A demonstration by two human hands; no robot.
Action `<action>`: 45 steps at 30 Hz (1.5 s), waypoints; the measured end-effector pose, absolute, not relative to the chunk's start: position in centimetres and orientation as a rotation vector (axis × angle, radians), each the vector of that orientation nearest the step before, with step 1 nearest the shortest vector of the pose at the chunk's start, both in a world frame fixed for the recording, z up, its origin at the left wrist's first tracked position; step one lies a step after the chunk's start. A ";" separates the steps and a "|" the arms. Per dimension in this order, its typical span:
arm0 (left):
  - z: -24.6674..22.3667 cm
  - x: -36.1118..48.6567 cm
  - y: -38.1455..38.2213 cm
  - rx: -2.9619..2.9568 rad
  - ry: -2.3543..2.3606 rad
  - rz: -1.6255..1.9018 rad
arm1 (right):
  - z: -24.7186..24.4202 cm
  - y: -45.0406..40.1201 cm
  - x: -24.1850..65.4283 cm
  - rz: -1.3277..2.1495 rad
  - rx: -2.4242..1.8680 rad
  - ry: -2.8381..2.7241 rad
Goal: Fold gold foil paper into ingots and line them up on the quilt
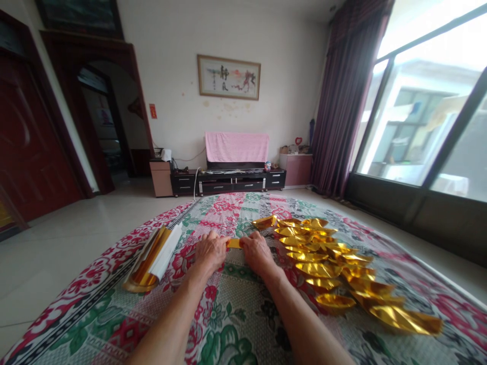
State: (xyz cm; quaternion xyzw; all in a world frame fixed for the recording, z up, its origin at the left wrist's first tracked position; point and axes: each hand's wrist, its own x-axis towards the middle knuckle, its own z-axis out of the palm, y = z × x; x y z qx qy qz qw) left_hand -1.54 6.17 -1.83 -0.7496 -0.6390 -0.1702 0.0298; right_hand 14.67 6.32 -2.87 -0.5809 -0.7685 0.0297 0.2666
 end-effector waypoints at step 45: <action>-2.8 -2.0 7.6 -2.514 -1.771 -1.346 | -2.6 5.7 14.4 0.051 -1.454 -1.948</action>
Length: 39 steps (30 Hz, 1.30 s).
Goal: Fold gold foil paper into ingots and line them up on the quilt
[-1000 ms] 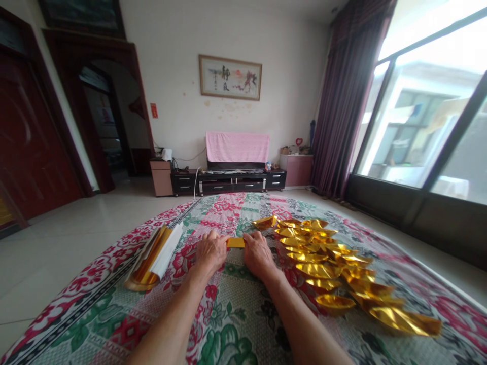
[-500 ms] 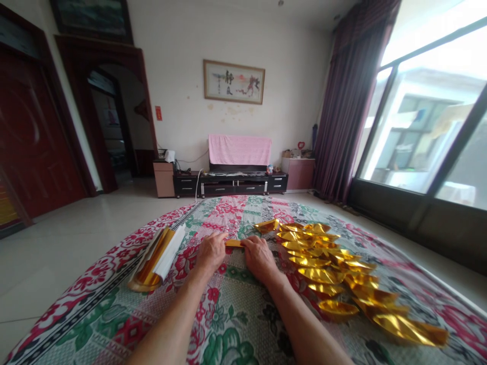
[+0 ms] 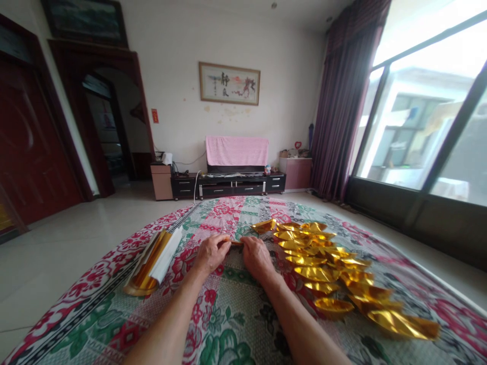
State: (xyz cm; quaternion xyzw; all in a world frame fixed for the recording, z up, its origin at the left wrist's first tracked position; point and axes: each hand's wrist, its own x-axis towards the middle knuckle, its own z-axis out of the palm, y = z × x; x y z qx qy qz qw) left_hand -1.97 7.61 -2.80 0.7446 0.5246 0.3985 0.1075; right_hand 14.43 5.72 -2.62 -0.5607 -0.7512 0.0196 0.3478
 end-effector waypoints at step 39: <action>-1.6 -1.9 7.6 1.653 1.293 1.313 | -1.8 6.5 14.3 0.847 -1.048 -1.137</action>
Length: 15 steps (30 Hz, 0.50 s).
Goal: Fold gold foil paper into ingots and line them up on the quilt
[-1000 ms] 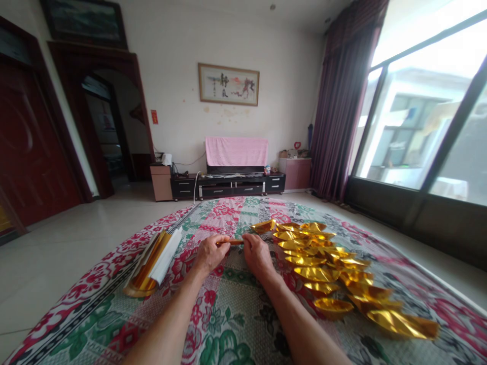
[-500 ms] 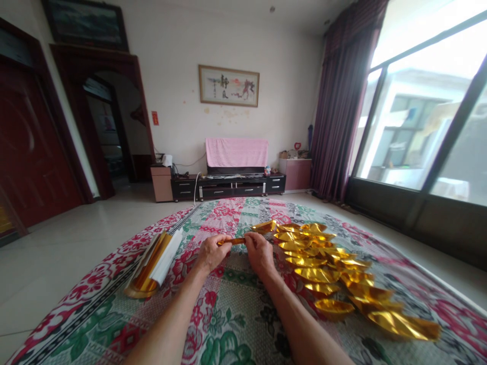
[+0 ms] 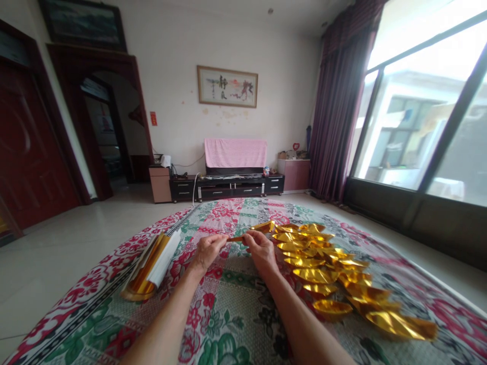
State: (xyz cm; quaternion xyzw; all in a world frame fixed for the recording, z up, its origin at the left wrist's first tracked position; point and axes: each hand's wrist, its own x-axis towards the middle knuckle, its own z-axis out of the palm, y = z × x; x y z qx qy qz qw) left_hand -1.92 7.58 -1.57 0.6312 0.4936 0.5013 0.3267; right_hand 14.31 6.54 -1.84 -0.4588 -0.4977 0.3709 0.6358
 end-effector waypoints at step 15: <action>-1.4 -1.9 7.4 1.560 1.314 1.238 | -2.1 6.8 14.2 0.910 -0.959 -1.061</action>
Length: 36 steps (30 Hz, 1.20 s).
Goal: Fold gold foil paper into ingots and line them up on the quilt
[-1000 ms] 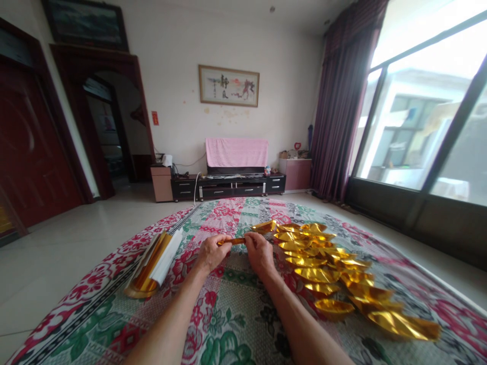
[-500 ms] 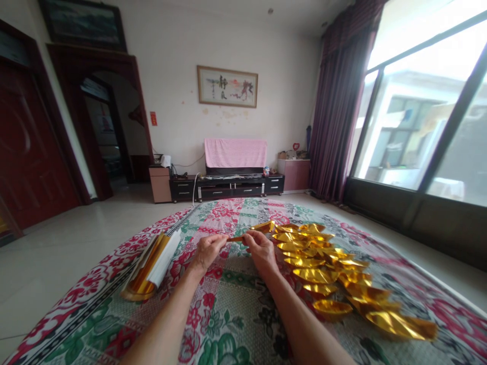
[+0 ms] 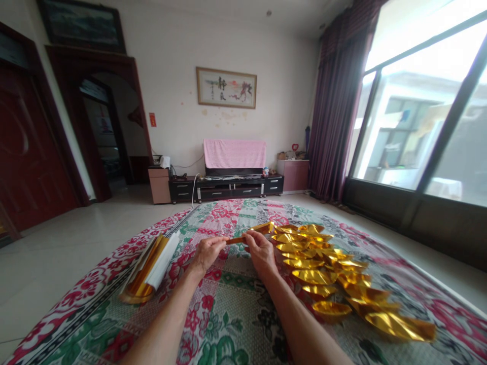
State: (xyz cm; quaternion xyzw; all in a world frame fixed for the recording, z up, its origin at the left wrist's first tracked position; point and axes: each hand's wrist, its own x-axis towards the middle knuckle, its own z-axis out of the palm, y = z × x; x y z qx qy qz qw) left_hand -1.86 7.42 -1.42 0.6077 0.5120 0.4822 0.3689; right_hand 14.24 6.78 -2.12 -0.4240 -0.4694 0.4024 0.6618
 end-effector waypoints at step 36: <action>-1.2 -1.0 6.7 1.176 0.985 1.238 | -2.7 7.2 14.2 0.900 -1.003 -1.161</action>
